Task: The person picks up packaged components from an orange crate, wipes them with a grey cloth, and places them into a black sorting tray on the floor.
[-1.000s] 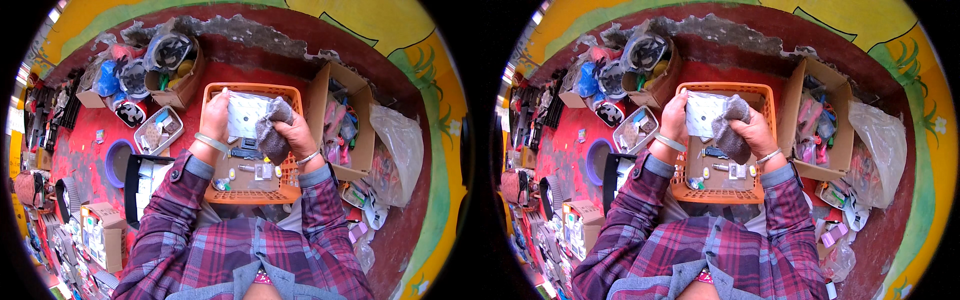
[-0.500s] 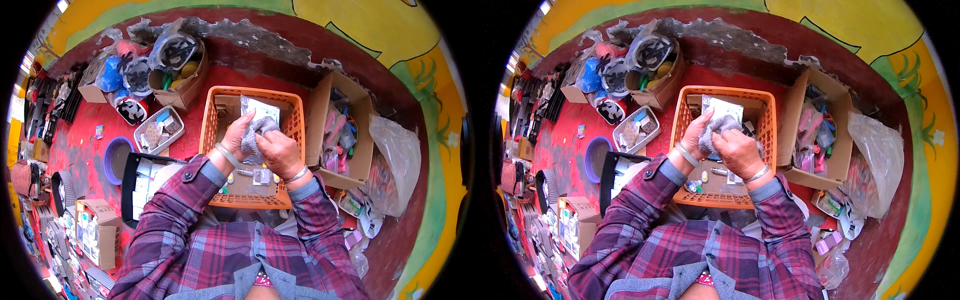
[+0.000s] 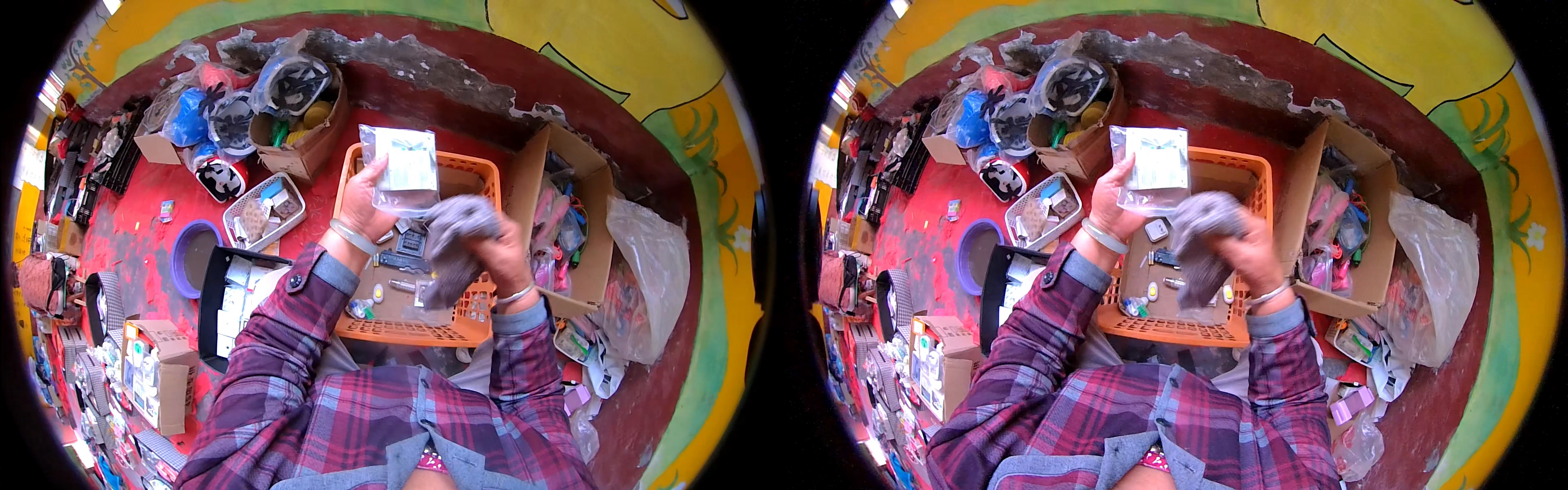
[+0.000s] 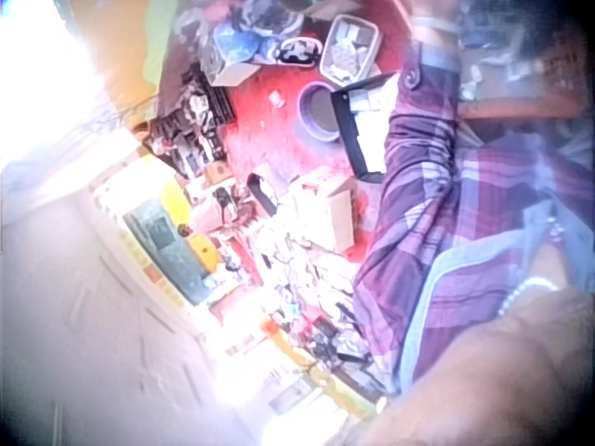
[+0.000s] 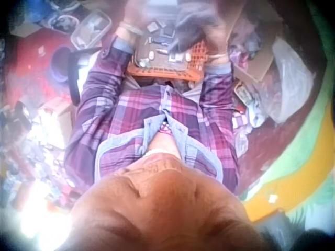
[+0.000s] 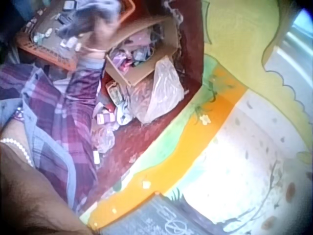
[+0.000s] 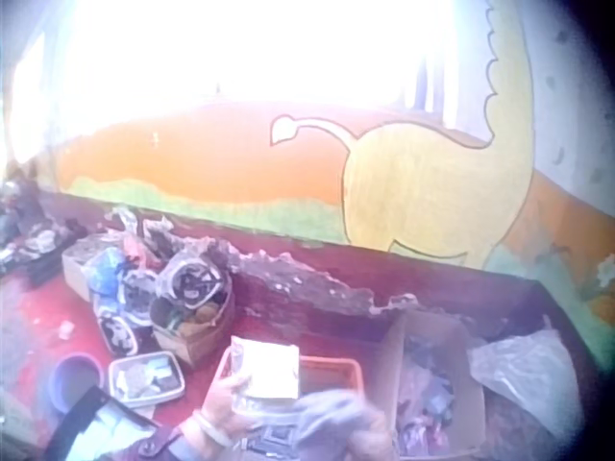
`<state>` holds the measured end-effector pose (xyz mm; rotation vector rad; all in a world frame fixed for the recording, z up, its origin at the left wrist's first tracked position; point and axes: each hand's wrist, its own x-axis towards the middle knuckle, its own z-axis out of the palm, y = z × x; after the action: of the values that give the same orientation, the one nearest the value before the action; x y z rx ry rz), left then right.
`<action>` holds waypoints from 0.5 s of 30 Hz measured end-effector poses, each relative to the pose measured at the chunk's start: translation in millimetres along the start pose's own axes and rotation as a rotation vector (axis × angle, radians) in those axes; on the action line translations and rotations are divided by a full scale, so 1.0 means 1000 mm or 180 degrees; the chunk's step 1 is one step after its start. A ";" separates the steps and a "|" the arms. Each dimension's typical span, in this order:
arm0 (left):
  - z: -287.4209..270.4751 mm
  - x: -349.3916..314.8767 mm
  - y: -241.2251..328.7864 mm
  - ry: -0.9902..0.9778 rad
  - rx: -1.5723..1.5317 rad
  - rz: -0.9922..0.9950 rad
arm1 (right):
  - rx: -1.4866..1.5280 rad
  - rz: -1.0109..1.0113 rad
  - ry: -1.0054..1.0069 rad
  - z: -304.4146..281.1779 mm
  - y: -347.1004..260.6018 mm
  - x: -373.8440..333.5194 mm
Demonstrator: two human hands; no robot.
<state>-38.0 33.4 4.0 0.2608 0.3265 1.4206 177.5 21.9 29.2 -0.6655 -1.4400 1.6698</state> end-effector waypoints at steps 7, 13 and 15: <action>0.009 -0.012 -0.014 -0.0514 0.0352 -0.0424 | 0.0937 -0.0980 0.1548 -0.032 -0.001 0.005; 0.003 -0.018 -0.036 -0.0767 0.0449 -0.0842 | -0.3122 -0.1509 0.0329 0.009 0.008 0.010; -0.002 -0.027 -0.037 -0.0584 0.1056 -0.1175 | -0.3757 -0.1687 0.0161 0.011 0.021 0.014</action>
<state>-7.8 2.1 -9.3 0.5681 0.4346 0.9668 156.0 26.9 13.1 -0.7976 -2.2598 0.2778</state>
